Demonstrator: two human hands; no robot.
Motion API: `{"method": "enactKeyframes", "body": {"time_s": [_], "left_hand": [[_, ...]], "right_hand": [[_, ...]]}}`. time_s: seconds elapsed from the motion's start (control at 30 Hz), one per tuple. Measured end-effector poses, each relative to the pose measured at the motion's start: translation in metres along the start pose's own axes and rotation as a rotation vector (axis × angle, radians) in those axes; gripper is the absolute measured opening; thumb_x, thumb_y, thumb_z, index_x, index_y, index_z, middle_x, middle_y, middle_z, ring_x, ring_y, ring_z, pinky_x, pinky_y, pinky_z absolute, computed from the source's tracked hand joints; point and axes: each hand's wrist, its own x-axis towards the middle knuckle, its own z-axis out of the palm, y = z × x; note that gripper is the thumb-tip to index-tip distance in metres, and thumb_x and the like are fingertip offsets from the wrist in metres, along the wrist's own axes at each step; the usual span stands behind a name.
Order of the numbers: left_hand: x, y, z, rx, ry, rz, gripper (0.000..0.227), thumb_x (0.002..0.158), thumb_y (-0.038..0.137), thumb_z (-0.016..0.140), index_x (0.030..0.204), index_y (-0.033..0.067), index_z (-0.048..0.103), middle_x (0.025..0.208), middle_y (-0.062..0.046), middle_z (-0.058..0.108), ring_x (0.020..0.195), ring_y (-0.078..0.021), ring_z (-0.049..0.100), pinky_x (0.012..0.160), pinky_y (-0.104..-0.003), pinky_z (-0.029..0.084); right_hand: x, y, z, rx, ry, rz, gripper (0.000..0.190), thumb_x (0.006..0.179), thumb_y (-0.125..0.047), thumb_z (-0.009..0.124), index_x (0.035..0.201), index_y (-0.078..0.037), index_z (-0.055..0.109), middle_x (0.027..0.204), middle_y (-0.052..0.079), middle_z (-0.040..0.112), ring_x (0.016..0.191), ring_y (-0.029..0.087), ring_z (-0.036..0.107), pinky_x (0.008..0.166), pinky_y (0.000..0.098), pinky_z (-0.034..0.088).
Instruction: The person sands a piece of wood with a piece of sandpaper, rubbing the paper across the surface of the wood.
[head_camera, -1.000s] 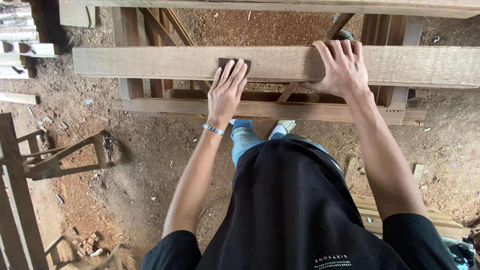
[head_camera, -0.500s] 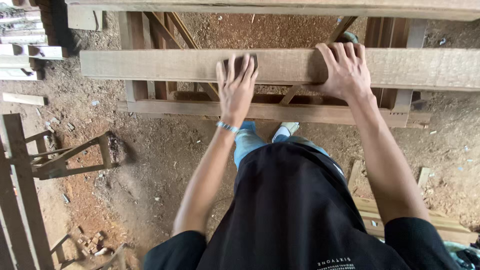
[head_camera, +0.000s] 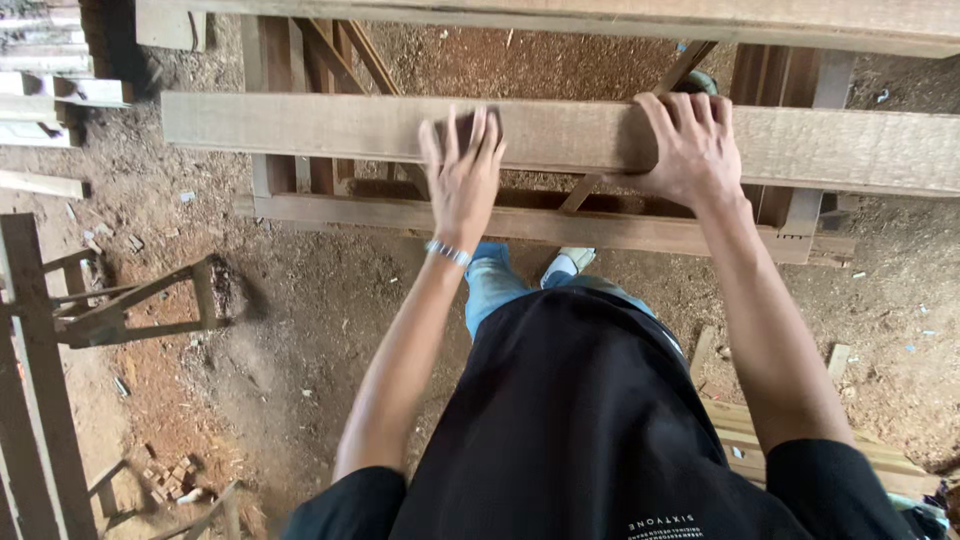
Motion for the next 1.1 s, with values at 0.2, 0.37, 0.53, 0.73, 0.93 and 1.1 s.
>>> {"method": "enactKeyframes", "body": {"time_s": [0.2, 0.37, 0.53, 0.73, 0.93, 1.1], "left_hand": [[-0.005, 0.023, 0.0, 0.023, 0.029, 0.036, 0.046, 0.107, 0.034, 0.063, 0.146, 0.0102, 0.061, 0.157, -0.004, 0.053, 0.153, -0.0309, 0.033, 0.127, -0.059, 0.017], [-0.019, 0.003, -0.022, -0.029, 0.054, 0.157, 0.043, 0.103, 0.035, 0.061, 0.143, 0.018, 0.061, 0.154, 0.005, 0.057, 0.152, -0.0277, 0.029, 0.123, -0.064, 0.012], [0.022, 0.022, 0.008, -0.057, -0.056, -0.021, 0.045, 0.107, 0.037, 0.059, 0.147, 0.0151, 0.057, 0.154, 0.004, 0.052, 0.155, -0.0274, 0.028, 0.128, -0.06, 0.012], [-0.029, 0.023, -0.013, -0.087, -0.015, 0.132, 0.051, 0.106, 0.028, 0.062, 0.153, 0.0091, 0.053, 0.161, -0.006, 0.05, 0.152, -0.0285, 0.036, 0.126, -0.046, 0.032], [-0.008, 0.03, -0.017, -0.177, 0.031, 0.069, 0.044, 0.104, 0.024, 0.064, 0.145, 0.0079, 0.056, 0.152, -0.008, 0.055, 0.143, -0.0334, 0.047, 0.116, -0.043, 0.045], [0.019, 0.038, -0.005, -0.192, 0.035, 0.032, 0.045, 0.105, 0.022, 0.062, 0.146, 0.0051, 0.054, 0.153, -0.01, 0.054, 0.143, -0.0356, 0.047, 0.117, -0.042, 0.045]], "right_hand": [[-0.007, 0.003, 0.002, 0.012, 0.084, -0.054, 0.113, 0.077, -0.091, 0.07, 0.155, -0.012, 0.049, 0.136, 0.018, 0.059, 0.131, 0.036, 0.056, 0.118, 0.0598, 0.038], [-0.005, 0.003, -0.001, 0.007, 0.091, -0.053, 0.119, 0.07, -0.093, 0.07, 0.154, -0.01, 0.049, 0.134, 0.02, 0.059, 0.128, 0.038, 0.056, 0.114, 0.0594, 0.037], [-0.001, -0.001, -0.003, 0.032, 0.063, -0.017, 0.123, 0.065, -0.096, 0.068, 0.152, -0.011, 0.049, 0.133, 0.021, 0.059, 0.128, 0.039, 0.055, 0.112, 0.0614, 0.036], [-0.006, -0.001, -0.003, 0.017, 0.051, -0.017, 0.125, 0.066, -0.095, 0.067, 0.156, -0.011, 0.047, 0.142, 0.021, 0.057, 0.132, 0.038, 0.053, 0.117, 0.0614, 0.033], [-0.005, -0.001, -0.008, 0.049, 0.028, 0.009, 0.121, 0.064, -0.093, 0.07, 0.152, -0.012, 0.047, 0.139, 0.021, 0.058, 0.132, 0.039, 0.052, 0.116, 0.0616, 0.031], [-0.006, 0.0, -0.004, 0.071, 0.068, -0.006, 0.122, 0.065, -0.092, 0.07, 0.153, -0.01, 0.047, 0.141, 0.022, 0.057, 0.131, 0.04, 0.052, 0.115, 0.0615, 0.031]]}}
